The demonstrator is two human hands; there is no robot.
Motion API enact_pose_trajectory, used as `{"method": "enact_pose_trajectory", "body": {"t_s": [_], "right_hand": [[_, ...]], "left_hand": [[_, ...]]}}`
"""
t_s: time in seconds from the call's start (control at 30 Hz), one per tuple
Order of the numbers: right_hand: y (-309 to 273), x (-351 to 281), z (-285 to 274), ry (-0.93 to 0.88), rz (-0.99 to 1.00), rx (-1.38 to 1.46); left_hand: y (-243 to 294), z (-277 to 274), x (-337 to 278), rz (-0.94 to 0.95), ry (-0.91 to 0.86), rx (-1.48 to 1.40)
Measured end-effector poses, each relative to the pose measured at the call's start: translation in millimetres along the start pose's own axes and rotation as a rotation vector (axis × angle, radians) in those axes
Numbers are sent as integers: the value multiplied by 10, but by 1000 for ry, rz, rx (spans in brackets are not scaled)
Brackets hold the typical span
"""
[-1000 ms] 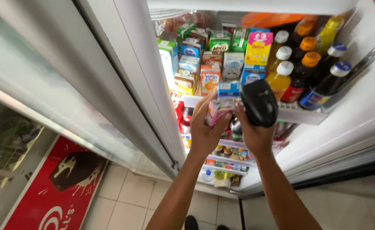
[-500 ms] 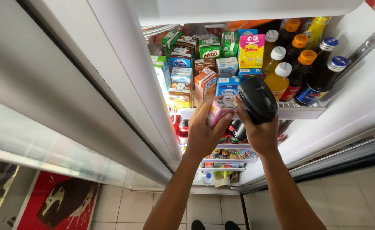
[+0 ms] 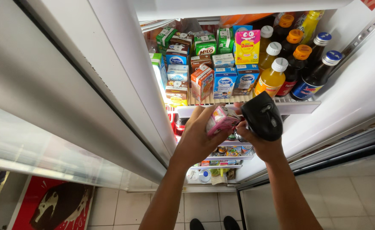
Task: The person takes small drink cartons from a cardboard box, wipes them with a cloth, and places them into a glass-door refrigerator. The person uses a barcode scanner on some items before placing them on the shelf. The task involves handling multiple cartons and organizing them within the fridge.
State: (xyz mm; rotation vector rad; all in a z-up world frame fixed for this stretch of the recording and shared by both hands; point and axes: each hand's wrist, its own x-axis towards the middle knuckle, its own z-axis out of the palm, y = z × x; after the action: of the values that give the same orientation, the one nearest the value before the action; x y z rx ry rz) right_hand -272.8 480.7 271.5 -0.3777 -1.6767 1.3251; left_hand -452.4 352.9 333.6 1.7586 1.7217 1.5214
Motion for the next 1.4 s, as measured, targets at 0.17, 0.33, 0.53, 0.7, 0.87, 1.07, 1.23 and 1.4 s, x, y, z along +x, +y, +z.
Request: {"method": "enact_pose_trajectory", "body": {"t_s": [0.17, 0.33, 0.53, 0.7, 0.87, 1.07, 1.23, 1.4], "right_hand": [[89, -31, 58, 76, -92, -64], [93, -99, 170, 233, -75, -184], [26, -66, 204, 313, -85, -37], [72, 10, 123, 357, -123, -195], [72, 64, 79, 442, 70, -262], [48, 58, 148, 361, -203, -277], [189, -43, -49, 361, 43, -262], [295, -517, -39, 410, -52, -234]], "left_hand": [[-98, 49, -45, -208, 50, -564], [-328, 243, -38, -74, 283, -832], [-256, 426, 241, 150, 315, -433], [-159, 525, 556, 343, 378, -8], [-241, 674, 624, 203, 379, -248], [-361, 728, 558, 316, 398, 148], [-368, 779, 441, 395, 461, 229], [-464, 999, -12, 491, 383, -9]]}}
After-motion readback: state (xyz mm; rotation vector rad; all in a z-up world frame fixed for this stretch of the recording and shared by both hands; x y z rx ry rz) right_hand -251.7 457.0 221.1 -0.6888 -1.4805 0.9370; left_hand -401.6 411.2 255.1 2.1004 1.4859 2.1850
